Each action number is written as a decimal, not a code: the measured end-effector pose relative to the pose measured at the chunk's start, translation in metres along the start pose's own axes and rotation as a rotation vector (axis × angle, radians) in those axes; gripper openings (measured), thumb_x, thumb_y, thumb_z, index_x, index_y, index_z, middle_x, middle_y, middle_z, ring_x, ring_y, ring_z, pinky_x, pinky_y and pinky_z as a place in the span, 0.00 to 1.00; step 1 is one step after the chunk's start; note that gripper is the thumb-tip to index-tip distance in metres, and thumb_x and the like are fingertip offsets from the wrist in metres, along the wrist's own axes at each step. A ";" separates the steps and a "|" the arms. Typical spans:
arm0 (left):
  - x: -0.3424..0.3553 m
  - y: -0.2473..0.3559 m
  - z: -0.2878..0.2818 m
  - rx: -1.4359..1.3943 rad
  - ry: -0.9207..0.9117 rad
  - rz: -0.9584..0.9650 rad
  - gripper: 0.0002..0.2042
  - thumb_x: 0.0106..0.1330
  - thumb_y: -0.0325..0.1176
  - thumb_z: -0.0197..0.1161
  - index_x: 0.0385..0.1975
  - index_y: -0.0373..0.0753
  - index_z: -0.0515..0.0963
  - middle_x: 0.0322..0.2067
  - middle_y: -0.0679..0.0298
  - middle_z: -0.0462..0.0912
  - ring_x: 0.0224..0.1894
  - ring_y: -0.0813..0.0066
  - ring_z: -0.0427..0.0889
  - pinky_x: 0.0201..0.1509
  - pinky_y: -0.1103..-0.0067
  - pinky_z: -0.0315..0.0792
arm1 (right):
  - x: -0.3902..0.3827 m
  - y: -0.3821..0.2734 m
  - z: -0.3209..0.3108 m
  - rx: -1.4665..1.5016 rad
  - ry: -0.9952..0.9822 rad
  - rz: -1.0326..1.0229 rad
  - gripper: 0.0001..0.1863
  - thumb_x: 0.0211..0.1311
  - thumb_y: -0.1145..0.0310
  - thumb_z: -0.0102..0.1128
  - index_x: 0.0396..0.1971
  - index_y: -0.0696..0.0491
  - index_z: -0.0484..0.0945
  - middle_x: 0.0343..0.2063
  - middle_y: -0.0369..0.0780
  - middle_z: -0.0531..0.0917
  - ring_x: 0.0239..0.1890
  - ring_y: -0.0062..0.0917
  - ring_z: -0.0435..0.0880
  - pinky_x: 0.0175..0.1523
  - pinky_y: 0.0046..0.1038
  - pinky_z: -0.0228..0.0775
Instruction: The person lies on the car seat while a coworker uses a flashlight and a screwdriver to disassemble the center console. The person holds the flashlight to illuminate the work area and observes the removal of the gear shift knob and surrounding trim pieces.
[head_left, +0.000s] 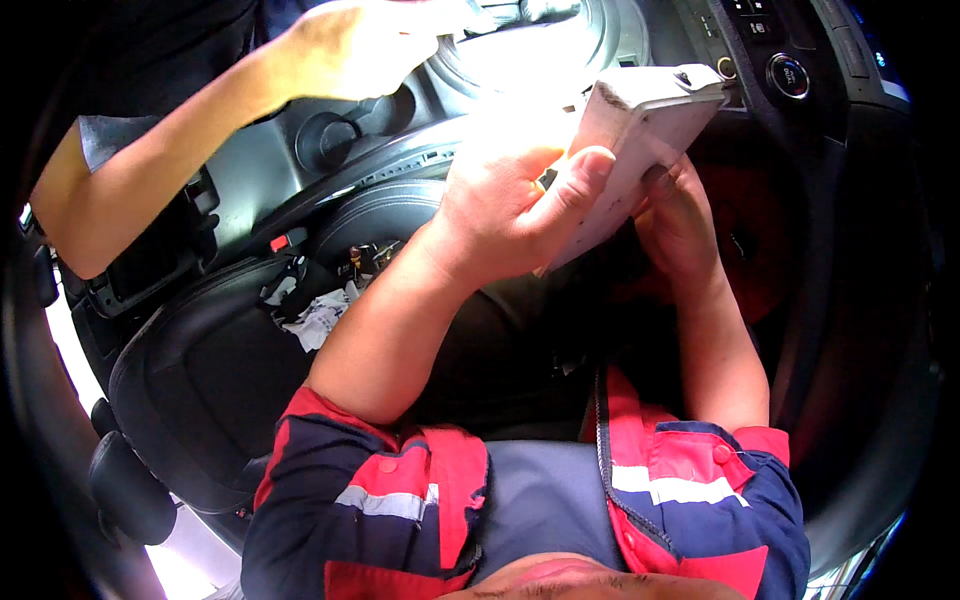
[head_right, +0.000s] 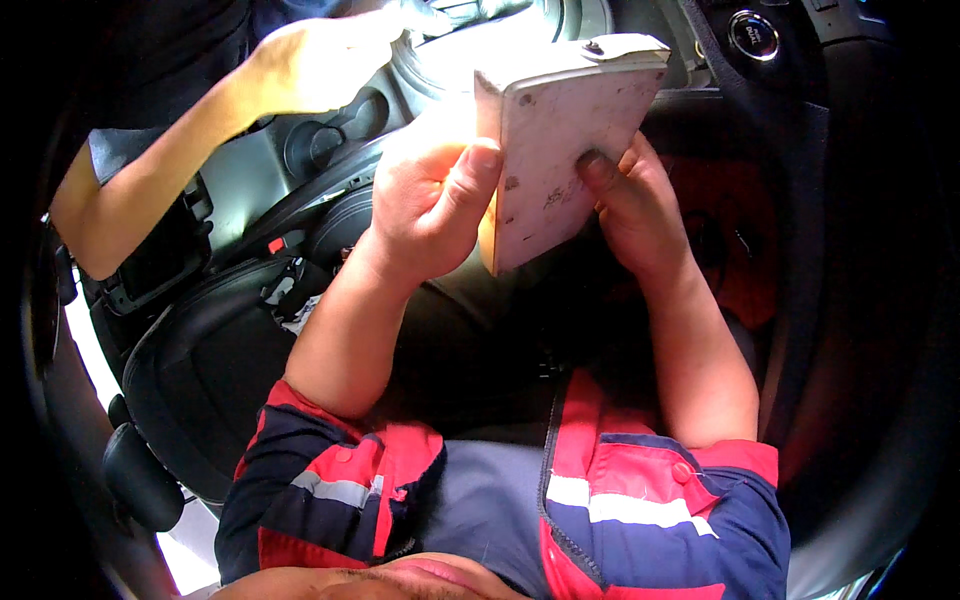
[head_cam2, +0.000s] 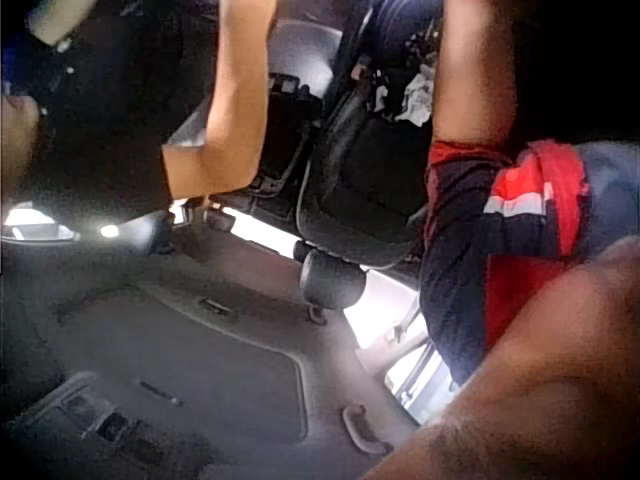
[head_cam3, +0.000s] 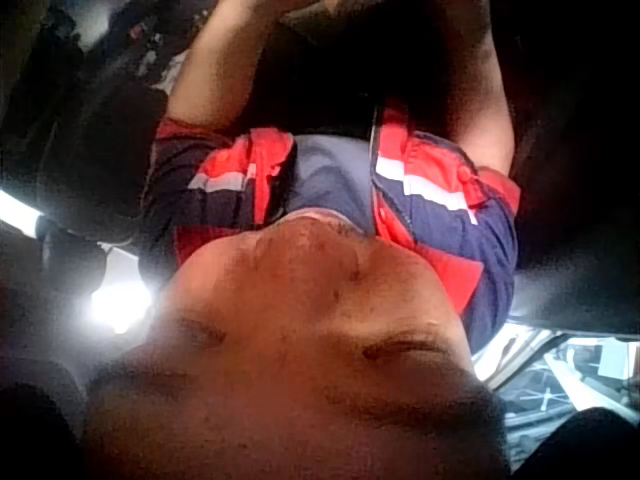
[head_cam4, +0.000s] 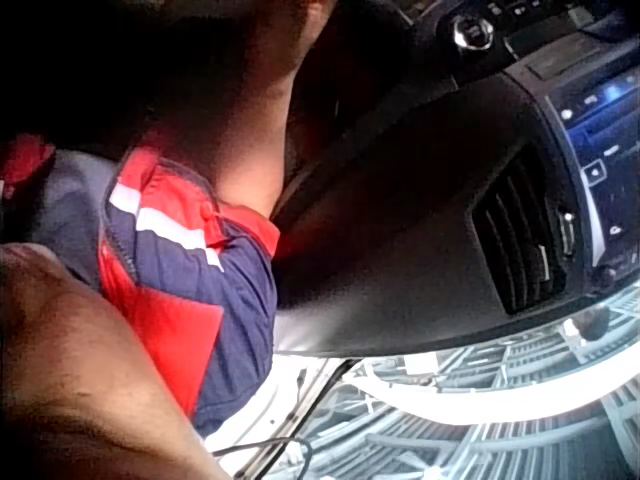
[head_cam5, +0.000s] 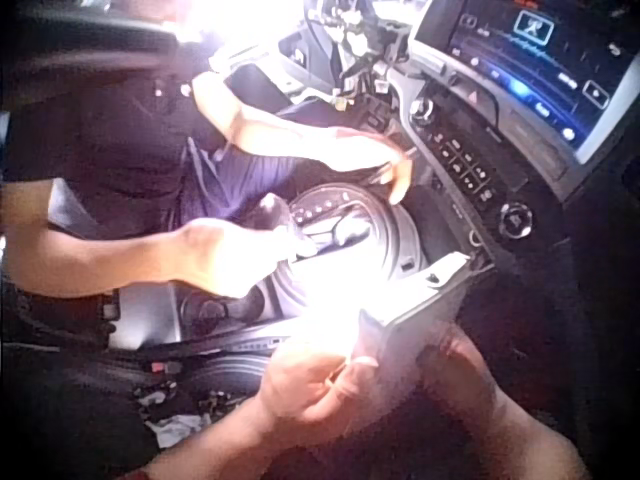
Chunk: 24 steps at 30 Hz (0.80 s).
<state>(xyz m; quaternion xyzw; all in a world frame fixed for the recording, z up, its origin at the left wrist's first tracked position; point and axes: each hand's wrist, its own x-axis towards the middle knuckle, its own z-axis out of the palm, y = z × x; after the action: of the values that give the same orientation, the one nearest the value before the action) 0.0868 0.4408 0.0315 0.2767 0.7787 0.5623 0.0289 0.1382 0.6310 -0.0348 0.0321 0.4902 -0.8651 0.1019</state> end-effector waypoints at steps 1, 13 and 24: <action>0.001 0.003 -0.001 0.004 -0.013 -0.006 0.18 0.68 0.42 0.57 0.22 0.35 0.78 0.16 0.55 0.75 0.20 0.59 0.76 0.26 0.70 0.69 | 0.000 0.000 0.000 0.002 0.002 0.001 0.36 0.60 0.46 0.63 0.60 0.56 0.67 0.52 0.37 0.78 0.54 0.24 0.76 0.58 0.27 0.66; -0.001 0.015 -0.005 0.074 -0.089 -0.087 0.16 0.64 0.46 0.61 0.29 0.36 0.80 0.23 0.58 0.79 0.26 0.63 0.79 0.31 0.73 0.72 | 0.002 -0.003 0.004 0.013 0.014 -0.016 0.38 0.58 0.45 0.64 0.60 0.57 0.66 0.52 0.37 0.78 0.55 0.24 0.76 0.59 0.28 0.66; 0.007 0.004 0.000 0.116 -0.220 0.108 0.12 0.55 0.37 0.70 0.33 0.37 0.79 0.33 0.59 0.81 0.35 0.63 0.80 0.42 0.72 0.73 | -0.001 -0.013 -0.006 -0.046 0.176 -0.111 0.42 0.58 0.37 0.59 0.57 0.60 0.67 0.50 0.39 0.77 0.51 0.24 0.75 0.57 0.28 0.66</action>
<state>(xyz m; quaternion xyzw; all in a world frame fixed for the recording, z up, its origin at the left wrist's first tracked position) 0.0823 0.4449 0.0370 0.3794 0.7860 0.4834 0.0676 0.1361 0.6427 -0.0272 0.0784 0.5181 -0.8516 0.0113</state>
